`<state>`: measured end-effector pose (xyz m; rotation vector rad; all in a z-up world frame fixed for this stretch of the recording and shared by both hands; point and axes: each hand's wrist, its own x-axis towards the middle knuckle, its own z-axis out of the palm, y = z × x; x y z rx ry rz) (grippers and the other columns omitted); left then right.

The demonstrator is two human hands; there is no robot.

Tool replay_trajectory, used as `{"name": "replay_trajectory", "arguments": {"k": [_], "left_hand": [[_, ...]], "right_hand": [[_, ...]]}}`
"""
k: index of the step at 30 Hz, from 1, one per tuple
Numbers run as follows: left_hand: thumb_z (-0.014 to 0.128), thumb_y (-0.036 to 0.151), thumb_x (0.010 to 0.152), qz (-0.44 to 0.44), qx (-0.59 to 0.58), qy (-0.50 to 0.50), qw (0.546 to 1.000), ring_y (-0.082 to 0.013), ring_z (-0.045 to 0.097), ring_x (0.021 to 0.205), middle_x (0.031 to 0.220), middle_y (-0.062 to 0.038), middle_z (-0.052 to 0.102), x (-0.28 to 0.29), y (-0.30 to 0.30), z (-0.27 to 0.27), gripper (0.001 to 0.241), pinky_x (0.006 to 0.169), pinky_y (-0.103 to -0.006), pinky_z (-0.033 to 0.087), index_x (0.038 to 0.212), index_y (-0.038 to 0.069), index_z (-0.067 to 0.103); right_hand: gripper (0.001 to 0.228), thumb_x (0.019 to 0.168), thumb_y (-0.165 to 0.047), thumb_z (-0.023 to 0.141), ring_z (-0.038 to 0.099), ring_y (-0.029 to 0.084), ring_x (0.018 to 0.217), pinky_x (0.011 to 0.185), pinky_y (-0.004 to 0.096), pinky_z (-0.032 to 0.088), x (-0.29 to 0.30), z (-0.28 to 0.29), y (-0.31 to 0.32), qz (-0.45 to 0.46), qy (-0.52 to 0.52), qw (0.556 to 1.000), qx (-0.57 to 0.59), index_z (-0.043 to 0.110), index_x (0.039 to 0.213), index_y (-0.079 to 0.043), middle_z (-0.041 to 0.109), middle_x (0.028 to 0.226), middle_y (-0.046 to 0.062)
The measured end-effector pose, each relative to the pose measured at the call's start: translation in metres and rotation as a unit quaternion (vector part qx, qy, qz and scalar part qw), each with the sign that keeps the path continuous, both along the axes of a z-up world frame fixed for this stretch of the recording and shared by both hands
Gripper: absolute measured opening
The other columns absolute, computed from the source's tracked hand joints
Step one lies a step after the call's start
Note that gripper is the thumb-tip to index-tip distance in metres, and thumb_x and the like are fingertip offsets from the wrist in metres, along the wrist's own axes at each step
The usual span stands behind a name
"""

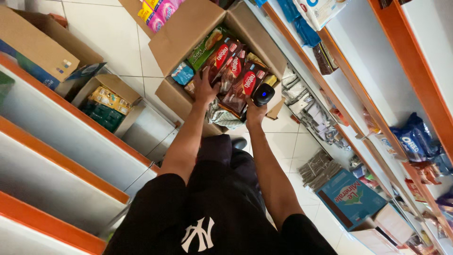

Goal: The person takes snack packages from a cardboard box, scans their barcodes with a handheld barcode scanner, and places them onto store shelves.

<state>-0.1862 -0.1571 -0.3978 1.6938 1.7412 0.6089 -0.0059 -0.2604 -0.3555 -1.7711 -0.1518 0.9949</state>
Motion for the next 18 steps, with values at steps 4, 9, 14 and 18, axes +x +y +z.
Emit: {"name": "replay_trajectory", "arguments": {"k": [4,9,14,18], "left_hand": [[0.085,0.018,0.074,-0.013,0.01,-0.036,0.999,-0.0492,0.049,0.121,0.142,-0.034,0.046,-0.002,-0.005,-0.023,0.075,0.1,-0.0521,0.045,0.14,0.005,0.051],[0.063,0.018,0.1,-0.069,-0.111,0.039,0.991,-0.0486,0.068,0.095,0.103,-0.029,0.07,-0.016,0.001,-0.019,0.045,0.087,-0.055,0.054,0.141,0.003,0.052],[0.061,0.021,0.102,-0.059,-0.011,0.019,0.998,-0.047,0.069,0.084,0.093,-0.028,0.071,-0.022,-0.007,0.037,0.036,0.076,-0.0555,0.055,0.131,0.0,0.057],[0.058,0.021,0.101,-0.036,-0.023,-0.128,0.991,-0.037,0.073,0.082,0.093,-0.023,0.073,-0.018,-0.049,0.108,0.033,0.072,-0.0457,0.058,0.127,0.0,0.062]], "right_hand": [[0.033,0.084,-0.006,0.083,0.069,0.016,0.092,0.085,0.033,0.055,-0.002,-0.001,0.002,0.015,-0.013,1.0,0.017,0.07,0.114,-0.003,0.076,0.105,0.003],[0.032,0.083,-0.009,0.084,0.066,0.015,0.089,0.083,0.033,0.054,-0.002,-0.006,0.001,0.041,-0.045,0.998,-0.011,0.068,0.111,-0.005,0.073,0.1,0.003],[0.022,0.087,-0.012,0.081,0.067,0.014,0.088,0.083,0.032,0.054,-0.002,0.012,-0.003,0.053,-0.062,0.997,0.013,0.07,0.105,-0.006,0.074,0.096,0.002],[0.021,0.091,-0.017,0.081,0.062,0.017,0.08,0.072,0.036,0.048,-0.006,0.059,-0.005,0.087,0.03,0.996,0.003,0.072,0.105,-0.004,0.071,0.091,0.005]]}}
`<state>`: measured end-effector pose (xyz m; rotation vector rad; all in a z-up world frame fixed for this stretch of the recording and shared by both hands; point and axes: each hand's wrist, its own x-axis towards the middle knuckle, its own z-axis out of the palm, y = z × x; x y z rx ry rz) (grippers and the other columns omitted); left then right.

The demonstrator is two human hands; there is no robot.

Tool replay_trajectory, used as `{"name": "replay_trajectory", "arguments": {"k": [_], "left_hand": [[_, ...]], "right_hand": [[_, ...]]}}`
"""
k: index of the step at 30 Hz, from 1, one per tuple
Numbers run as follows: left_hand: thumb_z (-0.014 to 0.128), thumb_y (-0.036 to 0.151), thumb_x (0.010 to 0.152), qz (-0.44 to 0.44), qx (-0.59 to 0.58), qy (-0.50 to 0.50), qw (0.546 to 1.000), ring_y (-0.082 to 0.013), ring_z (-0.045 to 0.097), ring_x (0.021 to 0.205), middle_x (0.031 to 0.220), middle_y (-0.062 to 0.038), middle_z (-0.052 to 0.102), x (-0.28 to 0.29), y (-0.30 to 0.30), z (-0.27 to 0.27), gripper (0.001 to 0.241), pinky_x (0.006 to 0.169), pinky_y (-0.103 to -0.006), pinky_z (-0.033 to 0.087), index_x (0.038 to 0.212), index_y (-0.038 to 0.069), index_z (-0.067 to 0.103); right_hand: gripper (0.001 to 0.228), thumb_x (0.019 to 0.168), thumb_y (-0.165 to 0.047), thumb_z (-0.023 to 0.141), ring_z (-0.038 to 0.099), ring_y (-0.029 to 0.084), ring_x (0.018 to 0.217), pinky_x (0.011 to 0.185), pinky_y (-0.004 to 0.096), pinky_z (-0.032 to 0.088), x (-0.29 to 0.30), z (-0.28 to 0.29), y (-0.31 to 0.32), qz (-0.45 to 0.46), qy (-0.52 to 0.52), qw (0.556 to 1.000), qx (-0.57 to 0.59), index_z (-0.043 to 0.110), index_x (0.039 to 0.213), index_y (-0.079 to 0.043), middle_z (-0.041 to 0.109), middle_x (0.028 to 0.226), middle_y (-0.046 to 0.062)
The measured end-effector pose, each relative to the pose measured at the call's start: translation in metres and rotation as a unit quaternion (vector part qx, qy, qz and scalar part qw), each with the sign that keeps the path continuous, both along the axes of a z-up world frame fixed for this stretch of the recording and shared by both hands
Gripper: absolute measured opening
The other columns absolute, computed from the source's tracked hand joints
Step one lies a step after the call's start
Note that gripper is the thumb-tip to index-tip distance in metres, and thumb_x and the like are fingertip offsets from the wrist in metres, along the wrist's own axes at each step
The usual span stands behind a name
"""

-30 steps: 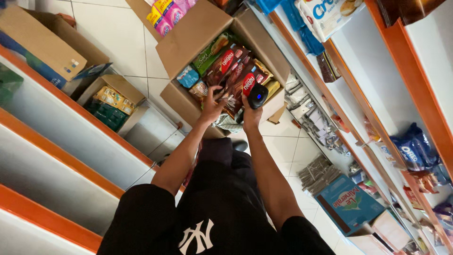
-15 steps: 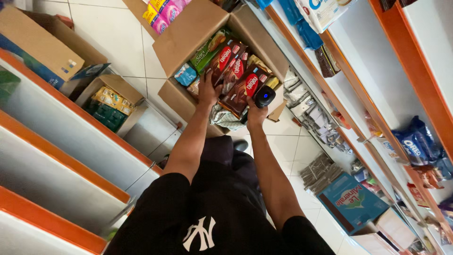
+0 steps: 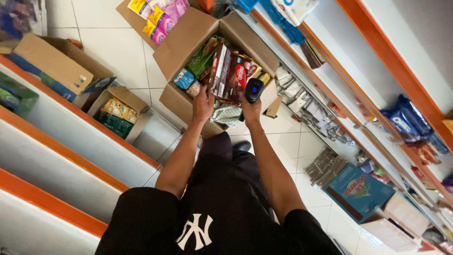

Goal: The person takes snack packages from a cardboard box, scans their barcodes with a handheld barcode scanner, and places them onto store shelves.

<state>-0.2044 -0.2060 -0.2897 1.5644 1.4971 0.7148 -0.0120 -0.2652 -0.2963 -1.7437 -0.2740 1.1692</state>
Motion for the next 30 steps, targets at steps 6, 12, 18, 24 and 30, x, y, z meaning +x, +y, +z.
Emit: {"name": "replay_trajectory", "arguments": {"k": [6,12,18,24,30], "left_hand": [[0.056,0.024,0.107,-0.041,-0.028,-0.141,0.989,-0.0194,0.07,0.088,0.097,-0.015,0.073,0.027,-0.064,0.079,0.031,0.077,-0.0331,0.054,0.123,-0.001,0.065],[0.061,0.026,0.107,-0.184,-0.098,-0.293,0.933,-0.0134,0.064,0.105,0.117,-0.009,0.07,0.061,-0.08,0.126,0.038,0.091,-0.0286,0.053,0.133,-0.002,0.062],[0.071,0.025,0.1,-0.326,-0.187,-0.323,0.868,-0.0139,0.067,0.107,0.118,-0.013,0.071,0.144,-0.083,0.203,0.056,0.094,-0.0291,0.055,0.146,0.0,0.05],[0.073,0.02,0.096,-0.372,-0.264,-0.335,0.824,-0.0161,0.071,0.099,0.114,-0.014,0.071,0.229,-0.131,0.248,0.051,0.083,-0.0306,0.062,0.138,0.001,0.051],[0.071,0.019,0.099,-0.363,-0.324,-0.419,0.766,-0.0203,0.072,0.102,0.12,-0.015,0.071,0.292,-0.202,0.258,0.057,0.084,-0.0358,0.064,0.143,0.003,0.037]], "right_hand": [[0.029,0.092,-0.018,0.081,0.064,0.013,0.092,0.084,0.031,0.053,0.012,0.096,-0.021,0.027,-0.06,0.996,0.062,0.072,0.115,-0.002,0.074,0.103,0.004],[0.039,0.092,-0.004,0.08,0.063,0.016,0.099,0.088,0.033,0.053,0.05,0.169,-0.09,-0.111,0.027,0.969,0.22,0.064,0.126,0.002,0.068,0.111,0.006],[0.037,0.092,0.0,0.078,0.066,0.016,0.103,0.092,0.033,0.055,0.103,0.239,-0.17,-0.139,-0.008,0.962,0.236,0.065,0.127,0.001,0.069,0.115,0.006],[0.045,0.097,-0.009,0.072,0.065,0.019,0.116,0.103,0.035,0.052,0.141,0.277,-0.256,-0.232,0.011,0.908,0.348,0.056,0.138,-0.002,0.068,0.125,0.01],[0.041,0.1,-0.011,0.072,0.063,0.02,0.112,0.102,0.038,0.051,0.167,0.27,-0.336,-0.423,0.004,0.815,0.395,0.056,0.136,-0.003,0.066,0.12,0.008]]}}
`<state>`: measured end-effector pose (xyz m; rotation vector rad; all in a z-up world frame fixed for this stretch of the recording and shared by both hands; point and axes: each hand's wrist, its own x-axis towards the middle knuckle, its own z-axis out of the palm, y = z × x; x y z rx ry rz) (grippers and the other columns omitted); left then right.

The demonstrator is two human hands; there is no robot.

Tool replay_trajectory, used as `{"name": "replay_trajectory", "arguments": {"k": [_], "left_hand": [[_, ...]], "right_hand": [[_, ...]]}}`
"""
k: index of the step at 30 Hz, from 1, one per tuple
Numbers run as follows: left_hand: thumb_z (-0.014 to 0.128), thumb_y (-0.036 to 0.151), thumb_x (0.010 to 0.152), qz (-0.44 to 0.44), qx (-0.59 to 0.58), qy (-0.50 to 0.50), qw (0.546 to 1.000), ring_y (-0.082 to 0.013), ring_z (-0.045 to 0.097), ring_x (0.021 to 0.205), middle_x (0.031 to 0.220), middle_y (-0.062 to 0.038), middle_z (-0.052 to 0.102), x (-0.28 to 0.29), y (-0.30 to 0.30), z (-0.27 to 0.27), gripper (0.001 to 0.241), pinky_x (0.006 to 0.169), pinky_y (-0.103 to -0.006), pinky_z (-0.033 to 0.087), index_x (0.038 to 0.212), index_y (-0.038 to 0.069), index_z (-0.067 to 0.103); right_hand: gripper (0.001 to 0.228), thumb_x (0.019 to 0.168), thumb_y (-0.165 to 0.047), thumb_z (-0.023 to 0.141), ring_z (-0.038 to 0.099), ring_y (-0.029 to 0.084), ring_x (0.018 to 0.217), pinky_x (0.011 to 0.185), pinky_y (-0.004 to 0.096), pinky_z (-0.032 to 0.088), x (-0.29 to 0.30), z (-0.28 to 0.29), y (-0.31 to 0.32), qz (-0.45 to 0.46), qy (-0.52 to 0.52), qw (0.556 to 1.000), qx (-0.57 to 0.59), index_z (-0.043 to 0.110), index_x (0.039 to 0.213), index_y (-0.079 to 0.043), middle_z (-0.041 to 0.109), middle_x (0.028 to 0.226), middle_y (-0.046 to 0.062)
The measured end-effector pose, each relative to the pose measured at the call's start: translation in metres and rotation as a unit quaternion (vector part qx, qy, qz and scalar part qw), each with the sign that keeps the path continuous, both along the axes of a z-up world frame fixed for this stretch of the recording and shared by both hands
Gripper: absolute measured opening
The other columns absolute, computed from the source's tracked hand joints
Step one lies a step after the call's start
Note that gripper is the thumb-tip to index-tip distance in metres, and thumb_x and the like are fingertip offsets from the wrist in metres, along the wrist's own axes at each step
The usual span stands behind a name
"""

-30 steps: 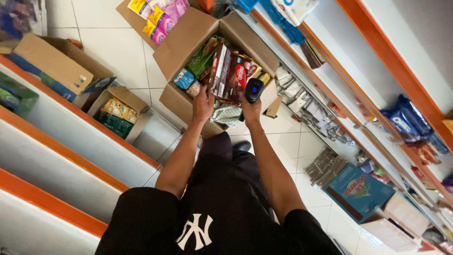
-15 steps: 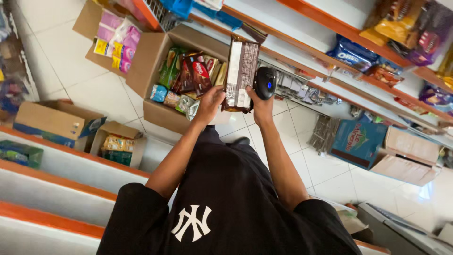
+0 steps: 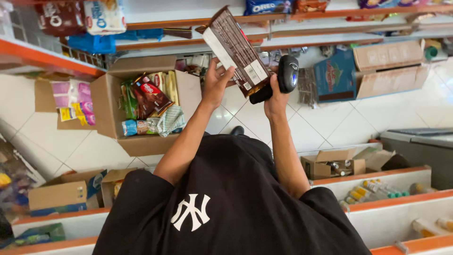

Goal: The person takes snack packages from a cardboard box, scans their barcodes with a handheld barcode scanner, and places them onto store shelves.

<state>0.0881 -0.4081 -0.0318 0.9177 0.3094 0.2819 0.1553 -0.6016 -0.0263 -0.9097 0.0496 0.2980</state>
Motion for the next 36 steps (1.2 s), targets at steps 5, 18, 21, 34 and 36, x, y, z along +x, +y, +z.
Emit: {"name": "replay_trajectory", "arguments": {"k": [5,18,21,34,36], "left_hand": [[0.071,0.018,0.101,-0.029,-0.03,-0.026,0.999,-0.0197,0.069,0.114,0.131,-0.013,0.065,0.034,-0.056,0.009,0.062,0.092,-0.0388,0.061,0.15,0.008,0.034],[0.073,0.029,0.095,-0.17,-0.082,0.099,0.977,-0.0105,0.065,0.094,0.119,0.004,0.064,0.08,-0.164,0.029,0.051,0.062,-0.0268,0.048,0.136,0.027,0.043],[0.074,0.028,0.097,-0.191,-0.105,0.087,0.972,-0.0096,0.065,0.093,0.117,0.003,0.065,0.086,-0.181,0.025,0.045,0.065,-0.026,0.051,0.133,0.022,0.048],[0.074,0.013,0.097,-0.187,-0.158,0.024,0.969,-0.0193,0.07,0.107,0.12,-0.006,0.066,0.131,-0.253,0.023,0.036,0.087,-0.0393,0.065,0.127,0.008,0.055],[0.075,0.011,0.094,-0.167,-0.17,0.014,0.971,-0.0198,0.068,0.108,0.121,-0.006,0.064,0.141,-0.265,0.027,0.041,0.088,-0.0413,0.065,0.128,0.011,0.052]], "right_hand": [[0.041,0.092,0.0,0.078,0.061,0.018,0.11,0.101,0.036,0.05,0.005,-0.006,-0.044,-0.104,-0.07,0.99,-0.059,0.059,0.128,-0.004,0.064,0.116,0.004],[0.034,0.093,-0.001,0.078,0.06,0.016,0.111,0.103,0.034,0.049,0.014,0.004,-0.147,-0.172,-0.099,0.974,-0.107,0.063,0.123,-0.004,0.065,0.117,0.003],[0.044,0.088,0.0,0.078,0.061,0.016,0.111,0.103,0.035,0.05,0.018,-0.002,-0.163,-0.204,-0.062,0.977,-0.009,0.059,0.127,-0.008,0.063,0.115,0.002],[0.024,0.094,-0.009,0.077,0.067,0.015,0.075,0.071,0.031,0.055,-0.001,0.031,-0.219,-0.287,-0.052,0.937,-0.191,0.063,0.112,-0.001,0.069,0.095,0.006],[0.019,0.097,-0.01,0.076,0.068,0.015,0.074,0.069,0.03,0.055,-0.007,0.038,-0.219,-0.242,-0.039,0.942,-0.23,0.066,0.109,0.001,0.068,0.085,0.007]]}}
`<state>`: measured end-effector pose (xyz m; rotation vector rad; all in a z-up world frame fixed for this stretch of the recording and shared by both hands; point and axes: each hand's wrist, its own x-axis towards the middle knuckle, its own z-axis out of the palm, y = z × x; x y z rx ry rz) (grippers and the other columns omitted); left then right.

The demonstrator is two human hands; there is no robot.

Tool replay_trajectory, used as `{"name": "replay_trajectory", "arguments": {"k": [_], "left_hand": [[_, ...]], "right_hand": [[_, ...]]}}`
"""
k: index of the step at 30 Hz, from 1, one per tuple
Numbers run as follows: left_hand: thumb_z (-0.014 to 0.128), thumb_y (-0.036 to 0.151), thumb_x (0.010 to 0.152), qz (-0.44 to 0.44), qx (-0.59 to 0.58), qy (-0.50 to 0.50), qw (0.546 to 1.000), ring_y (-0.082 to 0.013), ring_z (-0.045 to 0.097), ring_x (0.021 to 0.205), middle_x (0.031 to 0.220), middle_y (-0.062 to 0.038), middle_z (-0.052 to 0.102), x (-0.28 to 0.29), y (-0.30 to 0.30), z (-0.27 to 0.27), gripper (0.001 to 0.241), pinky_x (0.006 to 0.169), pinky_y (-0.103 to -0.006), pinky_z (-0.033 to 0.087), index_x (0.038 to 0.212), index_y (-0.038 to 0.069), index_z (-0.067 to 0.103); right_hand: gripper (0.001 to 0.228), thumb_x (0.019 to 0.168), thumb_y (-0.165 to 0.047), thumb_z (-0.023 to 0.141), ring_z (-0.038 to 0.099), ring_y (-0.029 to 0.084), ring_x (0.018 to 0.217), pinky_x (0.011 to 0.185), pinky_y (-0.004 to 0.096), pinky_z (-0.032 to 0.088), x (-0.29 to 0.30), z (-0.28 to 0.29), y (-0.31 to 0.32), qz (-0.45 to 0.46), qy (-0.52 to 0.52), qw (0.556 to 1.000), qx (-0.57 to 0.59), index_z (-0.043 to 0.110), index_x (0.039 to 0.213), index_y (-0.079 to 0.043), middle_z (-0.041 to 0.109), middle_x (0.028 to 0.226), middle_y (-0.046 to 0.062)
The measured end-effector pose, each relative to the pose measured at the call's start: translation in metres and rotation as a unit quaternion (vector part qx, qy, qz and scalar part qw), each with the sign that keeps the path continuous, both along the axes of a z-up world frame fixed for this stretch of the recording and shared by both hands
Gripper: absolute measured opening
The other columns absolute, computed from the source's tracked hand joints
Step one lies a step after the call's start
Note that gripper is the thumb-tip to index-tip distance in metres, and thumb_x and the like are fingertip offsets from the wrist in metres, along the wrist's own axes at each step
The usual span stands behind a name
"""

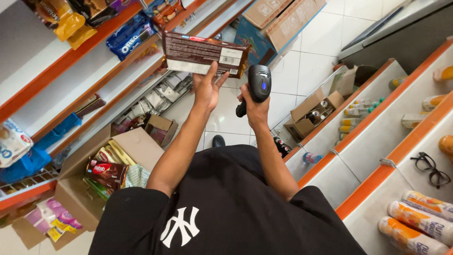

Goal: The person takes snack packages from a cardboard box, scans their barcodes with a handheld barcode scanner, and places them onto store shelves.

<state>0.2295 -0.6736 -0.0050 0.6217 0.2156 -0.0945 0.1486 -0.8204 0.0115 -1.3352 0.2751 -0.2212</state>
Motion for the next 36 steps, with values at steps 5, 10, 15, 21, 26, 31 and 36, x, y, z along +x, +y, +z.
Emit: {"name": "replay_trajectory", "arguments": {"k": [5,10,15,21,26,31,36], "left_hand": [[0.076,0.01,0.093,0.009,-0.012,-0.019,1.0,-0.0219,0.068,0.109,0.123,-0.007,0.063,0.001,-0.009,0.009,0.043,0.089,-0.0428,0.064,0.129,0.008,0.053],[0.076,0.011,0.092,0.016,-0.014,-0.015,1.0,-0.0231,0.069,0.109,0.122,-0.01,0.064,-0.004,-0.007,0.012,0.044,0.089,-0.0416,0.066,0.129,0.007,0.052],[0.076,0.011,0.092,0.038,-0.008,-0.02,0.999,-0.0235,0.07,0.106,0.121,-0.011,0.064,-0.007,-0.001,0.011,0.043,0.086,-0.0395,0.066,0.128,0.006,0.053],[0.076,0.012,0.093,0.052,0.0,-0.035,0.998,-0.0246,0.07,0.105,0.12,-0.012,0.064,-0.012,0.001,0.008,0.041,0.083,-0.0387,0.066,0.126,0.001,0.054],[0.076,0.011,0.093,0.059,-0.003,-0.032,0.998,-0.0241,0.069,0.104,0.119,-0.012,0.063,-0.014,0.001,0.01,0.041,0.084,-0.0395,0.066,0.126,0.001,0.053],[0.076,0.011,0.093,0.059,-0.002,-0.031,0.998,-0.0253,0.069,0.107,0.121,-0.013,0.061,-0.014,0.001,0.007,0.044,0.084,-0.0403,0.066,0.128,0.002,0.051],[0.075,0.011,0.094,0.06,0.0,-0.03,0.998,-0.0253,0.068,0.107,0.123,-0.012,0.061,-0.013,0.002,0.003,0.044,0.086,-0.0417,0.065,0.13,0.003,0.05]], "right_hand": [[0.016,0.095,-0.012,0.074,0.067,0.013,0.073,0.067,0.028,0.055,-0.015,0.014,0.013,0.063,0.025,0.998,-0.012,0.067,0.104,0.0,0.07,0.087,0.005],[0.015,0.096,-0.012,0.075,0.067,0.012,0.073,0.069,0.028,0.056,-0.016,0.019,0.023,0.106,0.017,0.994,-0.023,0.068,0.102,0.0,0.069,0.083,0.005],[0.015,0.096,-0.01,0.076,0.066,0.013,0.072,0.067,0.028,0.054,-0.016,0.019,0.031,0.132,0.011,0.991,-0.009,0.067,0.101,0.002,0.068,0.081,0.005],[0.015,0.095,-0.01,0.074,0.066,0.013,0.072,0.068,0.028,0.055,-0.017,0.018,0.037,0.145,0.006,0.989,0.015,0.068,0.102,0.002,0.07,0.086,0.005],[0.014,0.096,-0.01,0.075,0.065,0.013,0.072,0.067,0.029,0.054,-0.019,0.016,0.037,0.153,0.01,0.988,-0.004,0.068,0.098,0.002,0.068,0.082,0.005],[0.015,0.096,-0.01,0.076,0.065,0.013,0.071,0.066,0.029,0.054,-0.019,0.017,0.038,0.151,0.013,0.988,-0.005,0.068,0.097,0.002,0.068,0.081,0.005],[0.014,0.095,-0.008,0.075,0.065,0.014,0.071,0.066,0.029,0.054,-0.016,0.019,0.038,0.144,0.013,0.99,-0.005,0.067,0.099,0.002,0.068,0.083,0.006]]}}
